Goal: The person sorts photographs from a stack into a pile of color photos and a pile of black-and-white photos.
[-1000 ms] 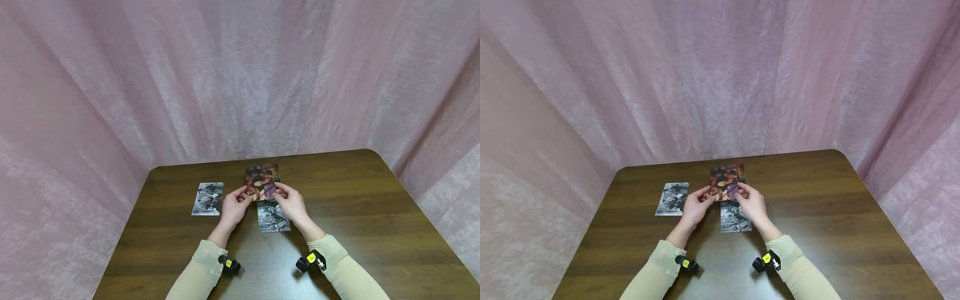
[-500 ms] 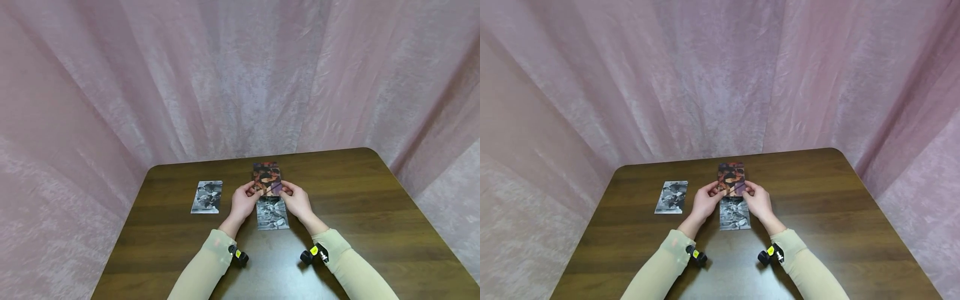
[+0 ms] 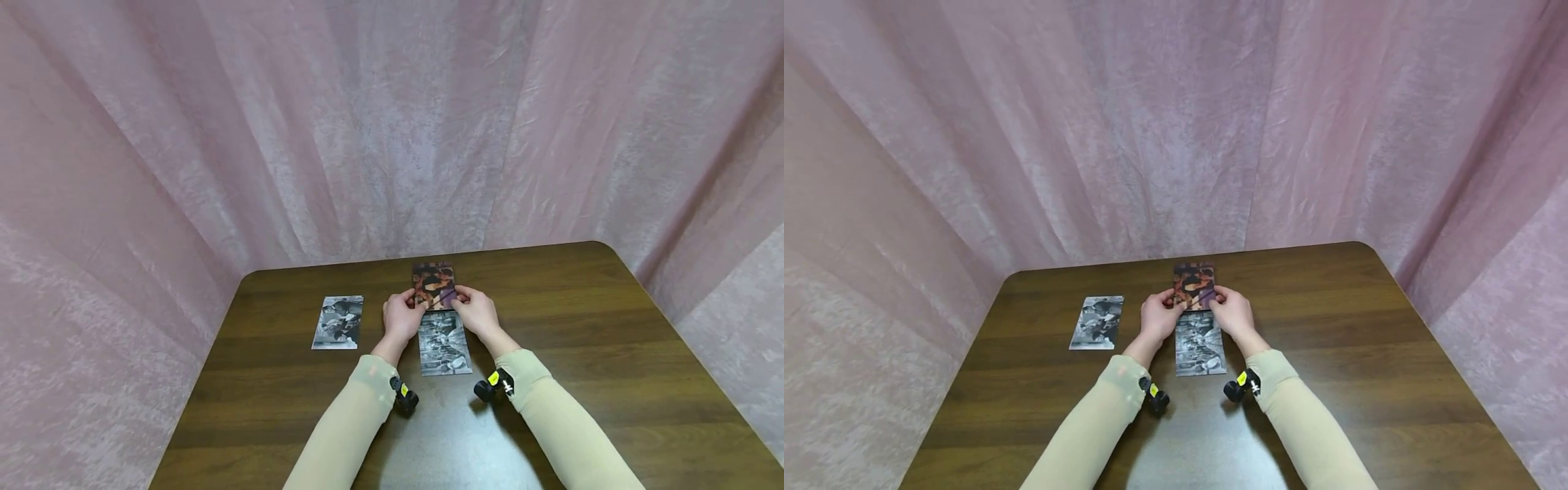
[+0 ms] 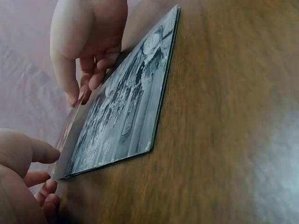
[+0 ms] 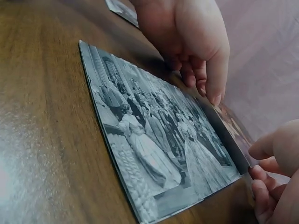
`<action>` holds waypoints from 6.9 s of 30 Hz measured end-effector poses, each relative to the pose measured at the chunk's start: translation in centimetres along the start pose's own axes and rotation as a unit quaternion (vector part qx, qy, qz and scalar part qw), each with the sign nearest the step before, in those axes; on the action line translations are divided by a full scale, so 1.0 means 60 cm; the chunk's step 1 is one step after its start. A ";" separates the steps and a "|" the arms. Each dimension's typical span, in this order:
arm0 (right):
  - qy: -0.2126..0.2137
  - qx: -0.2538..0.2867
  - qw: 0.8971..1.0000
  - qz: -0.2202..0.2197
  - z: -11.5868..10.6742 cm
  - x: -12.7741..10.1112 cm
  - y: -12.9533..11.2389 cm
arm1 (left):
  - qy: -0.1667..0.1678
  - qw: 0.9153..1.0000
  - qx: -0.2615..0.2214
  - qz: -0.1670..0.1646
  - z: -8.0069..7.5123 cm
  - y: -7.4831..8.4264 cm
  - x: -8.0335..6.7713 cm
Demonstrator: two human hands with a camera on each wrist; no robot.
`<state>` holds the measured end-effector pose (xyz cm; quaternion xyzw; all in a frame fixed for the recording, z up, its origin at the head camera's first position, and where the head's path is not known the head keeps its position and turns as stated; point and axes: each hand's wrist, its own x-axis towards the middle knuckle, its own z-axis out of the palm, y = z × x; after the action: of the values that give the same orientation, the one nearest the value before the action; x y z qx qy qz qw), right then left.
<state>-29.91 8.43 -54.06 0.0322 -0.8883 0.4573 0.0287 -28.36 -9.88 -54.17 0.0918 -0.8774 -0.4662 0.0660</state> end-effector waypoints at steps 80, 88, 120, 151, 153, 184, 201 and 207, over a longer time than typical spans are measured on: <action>-0.077 0.055 0.988 -0.119 0.102 -0.087 -0.096 | -0.026 0.997 -0.071 0.020 -0.225 -0.131 -0.068; -0.133 0.051 0.983 -0.113 0.151 -0.099 -0.125 | 0.008 0.998 -0.067 -0.002 -0.272 -0.171 -0.062; -0.082 -0.040 0.996 -0.013 0.221 -0.120 -0.178 | 0.024 0.999 -0.009 -0.047 -0.284 -0.209 -0.047; -0.074 0.121 0.988 0.062 0.218 -0.117 -0.189 | 0.065 0.989 -0.112 -0.075 -0.268 -0.184 -0.063; -0.077 0.128 0.987 0.064 0.216 -0.116 -0.187 | 0.066 0.988 -0.115 -0.077 -0.266 -0.179 -0.063; -0.109 0.111 0.988 -0.017 0.008 -0.100 -0.046 | -0.059 0.991 -0.105 0.053 -0.146 -0.087 -0.087; -0.095 0.011 0.995 -0.034 -0.062 -0.120 0.015 | -0.147 0.982 0.021 0.115 -0.082 -0.050 -0.117; -0.090 0.001 0.995 -0.034 -0.071 -0.124 0.029 | -0.153 0.979 0.043 0.126 -0.074 -0.038 -0.125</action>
<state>-22.55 13.15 -53.57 0.1032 -0.8850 0.4526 -0.0361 -19.92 -13.01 -53.81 -0.0890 -0.9011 -0.4242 -0.0152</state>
